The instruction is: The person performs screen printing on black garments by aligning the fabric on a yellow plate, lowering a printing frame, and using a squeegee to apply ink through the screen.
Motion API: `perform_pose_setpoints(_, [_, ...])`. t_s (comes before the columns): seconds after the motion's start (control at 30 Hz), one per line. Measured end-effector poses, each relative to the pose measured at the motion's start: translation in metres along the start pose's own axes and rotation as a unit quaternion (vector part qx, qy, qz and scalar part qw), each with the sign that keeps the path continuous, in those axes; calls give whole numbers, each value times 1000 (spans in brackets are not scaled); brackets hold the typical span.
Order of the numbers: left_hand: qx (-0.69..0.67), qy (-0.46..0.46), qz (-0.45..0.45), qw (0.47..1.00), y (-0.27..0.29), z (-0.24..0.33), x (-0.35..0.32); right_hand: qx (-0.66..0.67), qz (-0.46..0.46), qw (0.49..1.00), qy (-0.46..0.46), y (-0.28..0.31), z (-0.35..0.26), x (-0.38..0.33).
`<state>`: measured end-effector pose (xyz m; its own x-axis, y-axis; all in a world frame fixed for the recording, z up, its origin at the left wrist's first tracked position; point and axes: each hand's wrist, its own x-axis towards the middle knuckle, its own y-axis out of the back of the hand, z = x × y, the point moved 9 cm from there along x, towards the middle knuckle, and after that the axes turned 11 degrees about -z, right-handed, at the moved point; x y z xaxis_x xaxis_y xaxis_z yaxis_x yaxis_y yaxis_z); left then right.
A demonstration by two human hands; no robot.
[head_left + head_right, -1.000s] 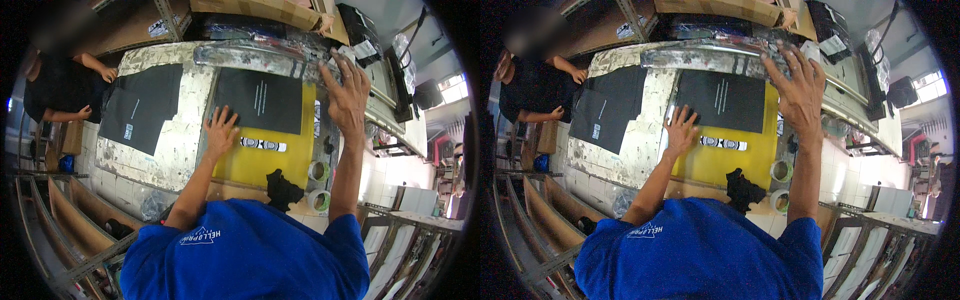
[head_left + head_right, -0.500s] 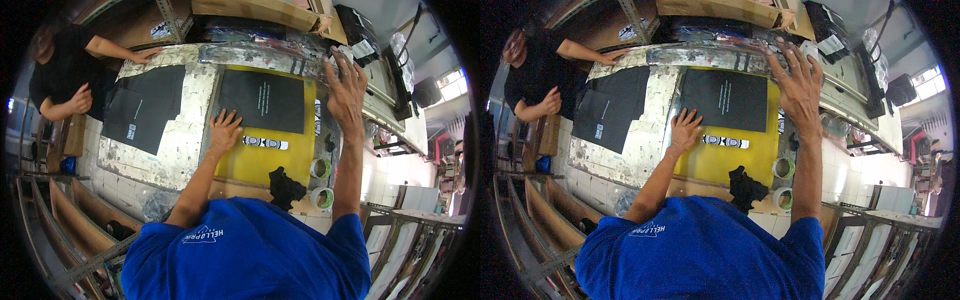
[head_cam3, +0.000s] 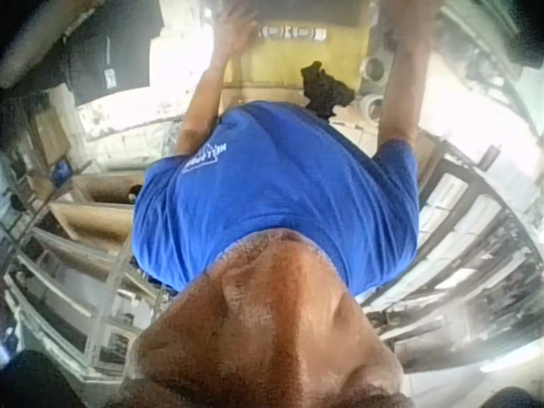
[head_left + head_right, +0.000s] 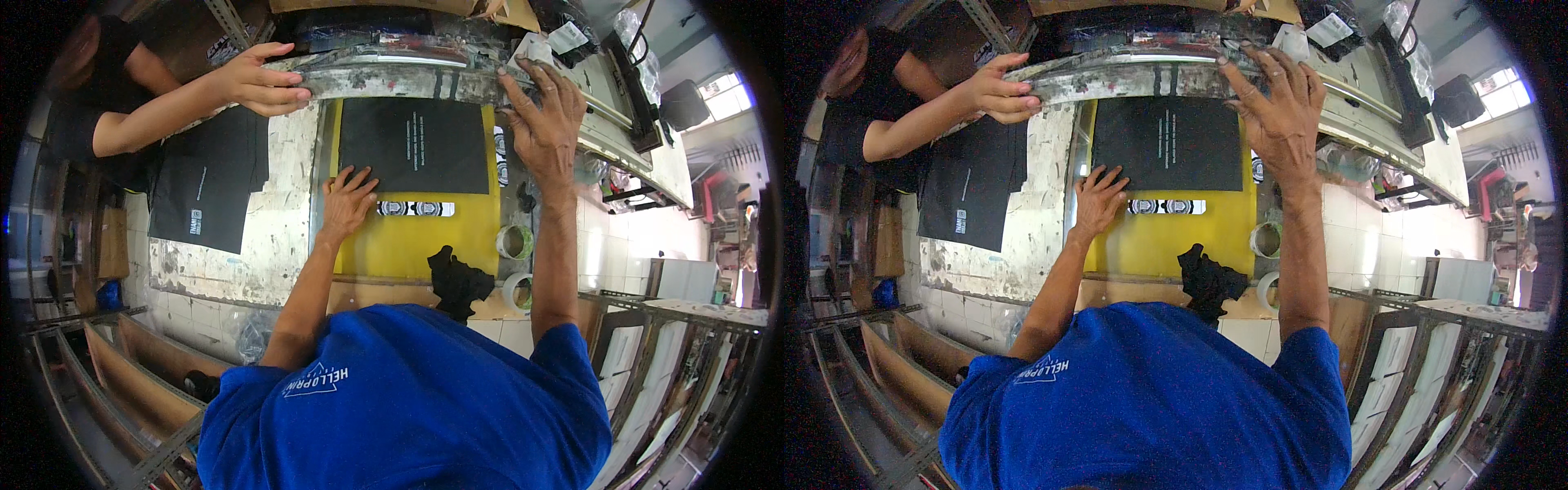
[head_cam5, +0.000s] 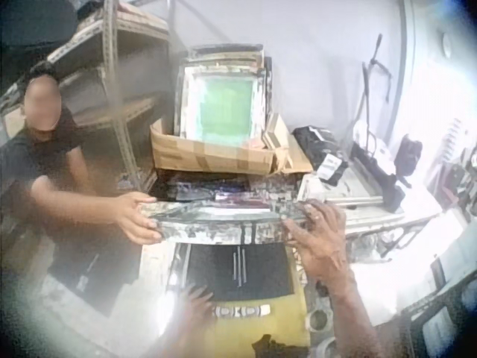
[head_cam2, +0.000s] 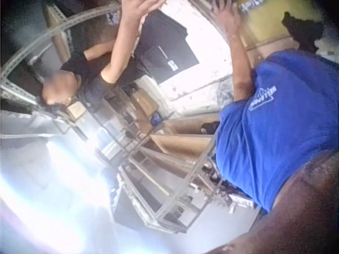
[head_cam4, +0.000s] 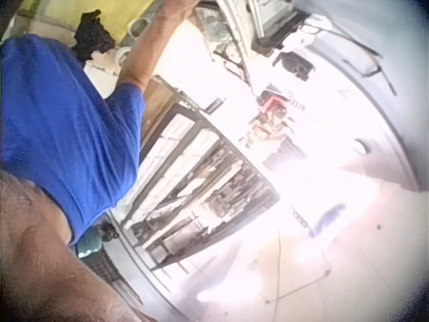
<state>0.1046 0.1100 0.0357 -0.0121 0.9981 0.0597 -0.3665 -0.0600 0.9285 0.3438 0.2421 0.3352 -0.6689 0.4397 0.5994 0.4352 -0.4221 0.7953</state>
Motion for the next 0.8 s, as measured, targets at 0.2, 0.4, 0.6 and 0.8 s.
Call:
perform_pose_setpoints(0.2, [-22,54,117,991,13,-14,-4,96,255,952,-137,5,36,-62])
perform_pose_setpoints(0.4, [-35,76,101,991,9,-19,-3,136,-139,889,-415,-154,93,-162])
perform_pose_setpoints(0.6, [-46,69,84,993,10,-17,0,97,-333,820,-456,-213,84,-204])
perform_pose_setpoints(0.8, [-78,55,104,990,13,-18,-2,101,-361,816,-440,-224,93,-217])
